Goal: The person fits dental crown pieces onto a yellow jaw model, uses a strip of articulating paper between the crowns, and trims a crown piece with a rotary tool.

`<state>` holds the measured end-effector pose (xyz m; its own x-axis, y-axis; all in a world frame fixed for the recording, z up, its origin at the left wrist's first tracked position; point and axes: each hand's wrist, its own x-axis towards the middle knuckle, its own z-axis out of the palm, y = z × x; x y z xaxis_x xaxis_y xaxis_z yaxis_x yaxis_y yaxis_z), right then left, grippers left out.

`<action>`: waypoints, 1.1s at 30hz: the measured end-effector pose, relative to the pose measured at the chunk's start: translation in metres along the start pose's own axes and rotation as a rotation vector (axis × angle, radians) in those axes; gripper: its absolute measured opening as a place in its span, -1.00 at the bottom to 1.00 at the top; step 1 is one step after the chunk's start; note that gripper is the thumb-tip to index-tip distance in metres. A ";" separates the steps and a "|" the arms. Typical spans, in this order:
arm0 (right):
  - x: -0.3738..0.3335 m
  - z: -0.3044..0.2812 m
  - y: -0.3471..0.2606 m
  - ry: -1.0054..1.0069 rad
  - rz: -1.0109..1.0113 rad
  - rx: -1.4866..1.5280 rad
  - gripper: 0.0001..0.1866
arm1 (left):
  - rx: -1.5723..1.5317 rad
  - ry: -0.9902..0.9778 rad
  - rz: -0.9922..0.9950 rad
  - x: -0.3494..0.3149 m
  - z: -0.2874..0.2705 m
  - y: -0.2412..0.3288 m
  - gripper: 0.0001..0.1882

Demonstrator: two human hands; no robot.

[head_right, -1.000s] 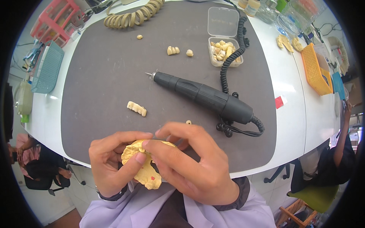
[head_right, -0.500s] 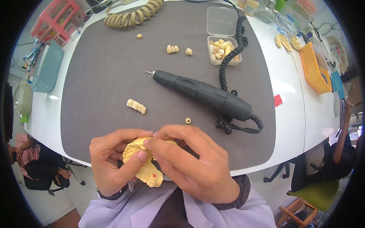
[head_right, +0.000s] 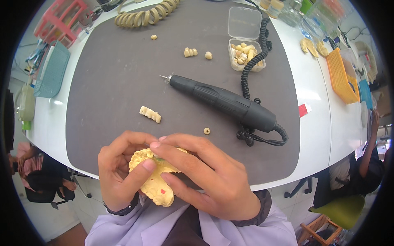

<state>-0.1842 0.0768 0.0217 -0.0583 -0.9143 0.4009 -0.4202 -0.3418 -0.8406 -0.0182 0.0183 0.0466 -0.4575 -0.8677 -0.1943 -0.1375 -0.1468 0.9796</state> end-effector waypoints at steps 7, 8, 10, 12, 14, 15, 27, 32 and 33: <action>-0.003 -0.005 0.004 -0.046 -0.041 0.053 -0.49 | -0.035 -0.134 0.155 0.005 -0.011 -0.016 -0.73; -0.002 -0.006 0.003 -0.043 -0.052 0.048 -0.48 | -0.083 -0.115 0.145 0.004 -0.009 -0.015 -0.70; -0.004 -0.008 0.001 -0.041 0.036 0.070 -0.43 | -0.140 -0.124 0.153 0.002 -0.008 -0.015 -0.59; -0.007 -0.010 0.000 -0.031 0.110 0.101 -0.39 | -0.141 -0.151 0.151 0.001 -0.008 -0.017 -0.41; -0.011 -0.010 0.001 -0.015 0.174 0.145 -0.35 | -0.102 -0.124 0.076 -0.001 -0.006 -0.011 -0.13; -0.011 -0.008 0.002 0.013 0.173 0.157 -0.36 | -0.084 -0.135 0.086 -0.001 -0.007 -0.012 -0.08; -0.010 -0.008 0.001 0.022 0.170 0.175 -0.39 | -0.038 -0.259 0.259 0.005 -0.016 -0.027 -0.12; -0.011 -0.011 0.004 -0.040 0.174 0.178 -0.34 | -0.044 -0.167 0.108 -0.001 -0.010 -0.018 0.02; -0.011 -0.012 0.004 -0.042 0.173 0.174 -0.35 | -0.055 -0.162 0.100 -0.001 -0.010 -0.018 0.01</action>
<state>-0.1958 0.0883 0.0186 -0.0768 -0.9693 0.2336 -0.2452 -0.2087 -0.9468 -0.0065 0.0175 0.0295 -0.6026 -0.7920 -0.0977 -0.0386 -0.0933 0.9949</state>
